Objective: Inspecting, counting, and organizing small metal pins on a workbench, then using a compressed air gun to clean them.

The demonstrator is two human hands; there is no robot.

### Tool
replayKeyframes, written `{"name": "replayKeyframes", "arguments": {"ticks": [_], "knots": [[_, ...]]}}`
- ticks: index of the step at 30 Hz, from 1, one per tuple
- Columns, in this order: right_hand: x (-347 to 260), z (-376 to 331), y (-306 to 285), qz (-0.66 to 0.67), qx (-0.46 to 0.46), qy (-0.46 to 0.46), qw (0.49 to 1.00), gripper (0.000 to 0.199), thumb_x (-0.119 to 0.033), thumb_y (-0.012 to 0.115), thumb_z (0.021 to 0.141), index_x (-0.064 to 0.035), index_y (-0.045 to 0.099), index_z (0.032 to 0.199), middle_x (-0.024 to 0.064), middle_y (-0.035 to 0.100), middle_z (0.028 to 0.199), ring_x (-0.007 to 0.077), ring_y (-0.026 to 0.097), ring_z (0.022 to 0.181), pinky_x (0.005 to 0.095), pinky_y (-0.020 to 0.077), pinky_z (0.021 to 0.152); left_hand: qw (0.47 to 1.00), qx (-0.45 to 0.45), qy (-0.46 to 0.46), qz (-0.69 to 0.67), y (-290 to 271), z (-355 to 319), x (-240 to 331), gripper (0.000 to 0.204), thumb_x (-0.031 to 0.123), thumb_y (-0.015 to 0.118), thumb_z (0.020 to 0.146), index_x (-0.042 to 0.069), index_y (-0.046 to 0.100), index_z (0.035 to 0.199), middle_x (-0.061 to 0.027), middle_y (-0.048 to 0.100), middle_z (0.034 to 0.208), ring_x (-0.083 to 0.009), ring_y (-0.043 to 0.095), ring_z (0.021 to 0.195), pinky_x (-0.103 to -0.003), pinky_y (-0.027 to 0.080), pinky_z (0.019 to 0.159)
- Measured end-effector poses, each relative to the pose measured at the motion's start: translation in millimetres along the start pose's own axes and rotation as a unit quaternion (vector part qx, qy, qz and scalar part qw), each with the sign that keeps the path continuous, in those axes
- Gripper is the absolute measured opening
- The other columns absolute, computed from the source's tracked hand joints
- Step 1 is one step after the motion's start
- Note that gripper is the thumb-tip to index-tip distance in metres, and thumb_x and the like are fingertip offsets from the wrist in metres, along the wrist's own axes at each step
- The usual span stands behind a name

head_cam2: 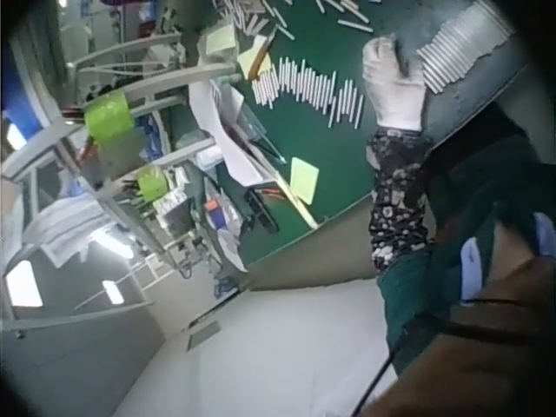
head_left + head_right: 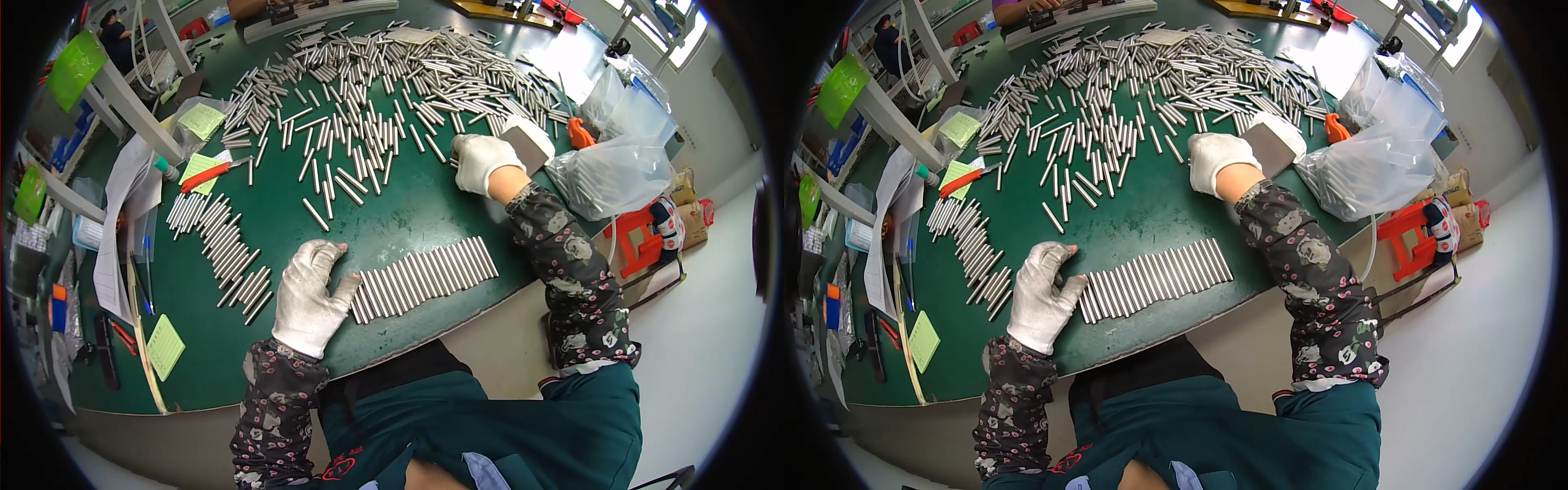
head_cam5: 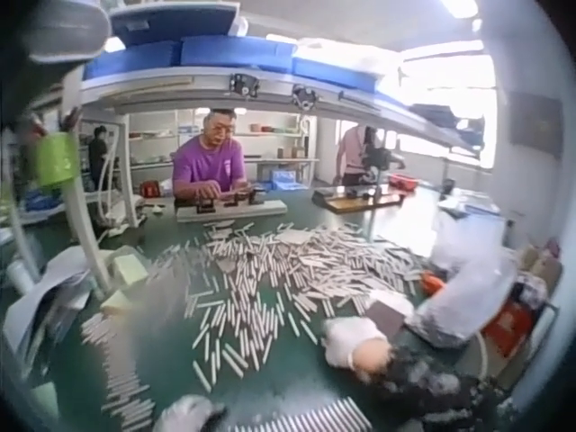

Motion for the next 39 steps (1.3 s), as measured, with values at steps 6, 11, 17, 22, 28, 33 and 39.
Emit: {"name": "replayKeyframes", "arguments": {"ticks": [6, 11, 17, 22, 28, 33, 39], "knots": [[-5, -47, -1, -0.018, 0.051, -0.151, 0.987, 0.015, -0.005, 0.051, 0.071, -0.0024, 0.057, 0.083, 0.0166, 0.059, 0.086, 0.0325, 0.059, 0.081, 0.0395, 0.048, 0.07, 1.0, 0.013, 0.012, -0.016, -4, 4, 2, 0.032, 0.007, 0.066, 0.068, 0.001, 0.058, 0.098, -0.013, 0.057, 0.096, -0.0275, 0.057, 0.083, -0.032, 0.047, 0.07], [-2, -103, 8, -0.025, 0.018, -0.281, 0.959, 0.012, -0.004, 0.052, 0.067, -0.0031, 0.055, 0.078, 0.0121, 0.055, 0.084, 0.0289, 0.057, 0.08, 0.0361, 0.0475, 0.066, 1.0, 0.01, 0.0, -0.024, -1, 2, 2, 0.031, 0.006, 0.066, 0.068, 0.002, 0.058, 0.098, -0.0106, 0.057, 0.094, -0.0217, 0.057, 0.073, -0.027, 0.046, 0.06], [-5, -145, 7, -0.007, 0.043, -0.351, 0.935, 0.02, -0.004, 0.053, 0.066, -0.0045, 0.058, 0.086, 0.0094, 0.056, 0.092, 0.0273, 0.055, 0.087, 0.0363, 0.0461, 0.072, 1.0, 0.017, 0.001, -0.021, -2, -1, 3, 0.032, 0.006, 0.066, 0.069, 0.002, 0.059, 0.099, -0.0075, 0.056, 0.094, -0.0147, 0.051, 0.062, -0.024, 0.044, 0.055], [7, -139, -10, 0.156, 0.069, -0.25, 0.953, 0.023, -0.007, 0.052, 0.069, -0.005, 0.057, 0.091, 0.0136, 0.058, 0.095, 0.0313, 0.055, 0.088, 0.0385, 0.0464, 0.073, 1.0, 0.015, -0.001, -0.012, -1, 0, 2, 0.032, 0.005, 0.066, 0.069, 0.002, 0.059, 0.099, -0.0069, 0.056, 0.093, -0.0128, 0.049, 0.059, -0.024, 0.044, 0.054], [17, -128, 20, 0.192, -0.012, -0.135, 0.972, 0.044, -0.026, 0.06, 0.074, -0.0031, 0.051, 0.111, 0.0163, 0.056, 0.094, 0.0327, 0.055, 0.088, 0.0395, 0.0445, 0.077, 1.0, 0.012, -0.007, -0.025, 1, 0, 1, 0.032, 0.004, 0.065, 0.068, 0.001, 0.059, 0.1, -0.0065, 0.056, 0.094, -0.0119, 0.048, 0.059, -0.023, 0.043, 0.054], [8, -128, 20, 0.148, -0.053, -0.198, 0.967, 0.065, -0.03, 0.071, 0.064, -0.0072, 0.047, 0.119, 0.0123, 0.054, 0.096, 0.0316, 0.054, 0.089, 0.0382, 0.0454, 0.077, 1.0, 0.011, -0.003, -0.021, -2, 0, 4, 0.033, 0.004, 0.065, 0.067, 0.001, 0.059, 0.099, -0.0066, 0.056, 0.093, -0.012, 0.047, 0.06, -0.023, 0.044, 0.055], [7, -123, 14, 0.168, -0.036, -0.214, 0.962, 0.069, -0.033, 0.072, 0.062, -0.0072, 0.047, 0.12, 0.0126, 0.054, 0.094, 0.0321, 0.055, 0.088, 0.0382, 0.0453, 0.076, 1.0, 0.021, 0.012, -0.014, -3, 1, 2, 0.033, 0.004, 0.066, 0.067, 0.001, 0.059, 0.099, -0.0076, 0.056, 0.093, -0.0138, 0.05, 0.062, -0.024, 0.044, 0.055]]}}
Point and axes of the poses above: each hand's wrist, its own z-axis towards the middle knuckle, its own y-axis out of the palm, x = y × z, the point moved 8 cm from there along z, towards the middle knuckle
